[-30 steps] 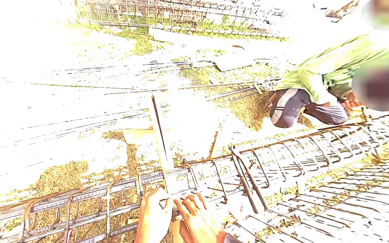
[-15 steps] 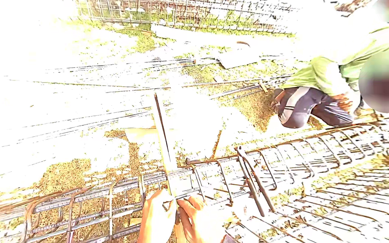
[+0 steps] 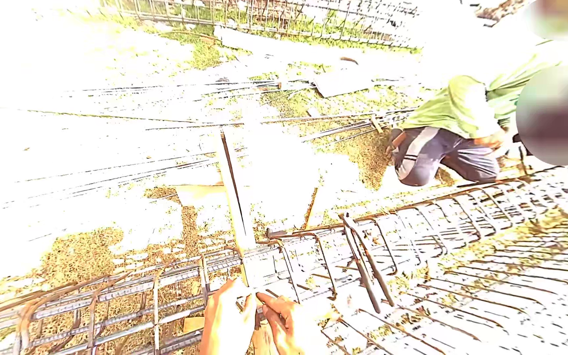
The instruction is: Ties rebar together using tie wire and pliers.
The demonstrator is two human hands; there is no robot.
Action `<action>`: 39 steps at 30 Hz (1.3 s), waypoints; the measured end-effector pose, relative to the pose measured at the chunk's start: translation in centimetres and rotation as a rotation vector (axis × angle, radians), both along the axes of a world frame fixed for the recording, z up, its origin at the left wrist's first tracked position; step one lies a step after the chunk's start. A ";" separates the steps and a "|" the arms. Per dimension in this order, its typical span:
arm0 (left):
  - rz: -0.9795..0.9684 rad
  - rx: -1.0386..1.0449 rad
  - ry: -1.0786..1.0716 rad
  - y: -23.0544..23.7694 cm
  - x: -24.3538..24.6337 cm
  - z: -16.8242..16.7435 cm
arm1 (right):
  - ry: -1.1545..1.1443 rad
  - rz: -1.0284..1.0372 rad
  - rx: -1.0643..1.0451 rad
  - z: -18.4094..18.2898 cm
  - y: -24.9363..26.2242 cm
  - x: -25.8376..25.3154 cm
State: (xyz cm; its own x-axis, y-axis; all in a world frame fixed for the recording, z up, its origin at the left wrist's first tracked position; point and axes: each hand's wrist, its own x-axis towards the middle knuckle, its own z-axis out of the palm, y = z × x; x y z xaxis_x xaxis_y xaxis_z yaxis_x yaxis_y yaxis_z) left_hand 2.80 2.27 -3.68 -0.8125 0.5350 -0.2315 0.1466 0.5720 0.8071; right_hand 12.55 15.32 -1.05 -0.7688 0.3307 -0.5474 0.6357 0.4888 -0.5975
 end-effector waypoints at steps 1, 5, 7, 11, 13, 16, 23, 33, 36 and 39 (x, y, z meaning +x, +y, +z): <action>0.004 0.004 -0.001 0.0 0.0 -0.1 | -0.018 0.032 0.007 0.0 0.3 -0.1; 0.002 0.021 -0.006 0.2 0.0 -0.2 | -0.103 0.195 0.025 0.2 1.3 -0.8; 0.000 0.034 0.010 0.2 0.0 -0.3 | -0.156 0.273 0.022 0.2 1.5 -1.4; 0.009 0.028 0.030 0.4 0.1 -0.3 | -0.174 0.426 -0.025 0.0 2.4 -2.6; 0.026 0.024 0.026 0.5 0.1 -0.2 | -0.206 0.526 -0.060 0.2 3.2 -3.5; 0.040 0.020 0.023 0.5 0.3 0.2 | -0.205 0.613 -0.141 0.5 4.2 -4.2; 0.048 0.020 0.032 0.2 0.3 0.1 | -0.112 0.506 -0.160 0.8 3.5 -3.0; -0.058 0.017 -0.087 -0.6 -0.2 0.8 | -0.260 0.529 0.139 4.4 1.5 -5.0; -0.110 -0.011 -0.122 -0.9 -0.6 1.1 | -0.291 0.791 0.228 5.5 2.9 -7.5; -0.129 -0.037 -0.124 -0.7 -0.8 1.2 | -0.289 0.983 0.289 6.7 3.9 -10.3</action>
State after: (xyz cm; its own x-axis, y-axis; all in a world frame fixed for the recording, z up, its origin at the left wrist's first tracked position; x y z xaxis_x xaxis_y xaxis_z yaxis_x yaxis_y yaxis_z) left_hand 2.00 1.55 -2.50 -0.7017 0.6224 -0.3467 0.1219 0.5843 0.8023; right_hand 2.23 19.20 5.67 -0.6224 -0.2183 -0.7516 -0.0167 0.9638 -0.2661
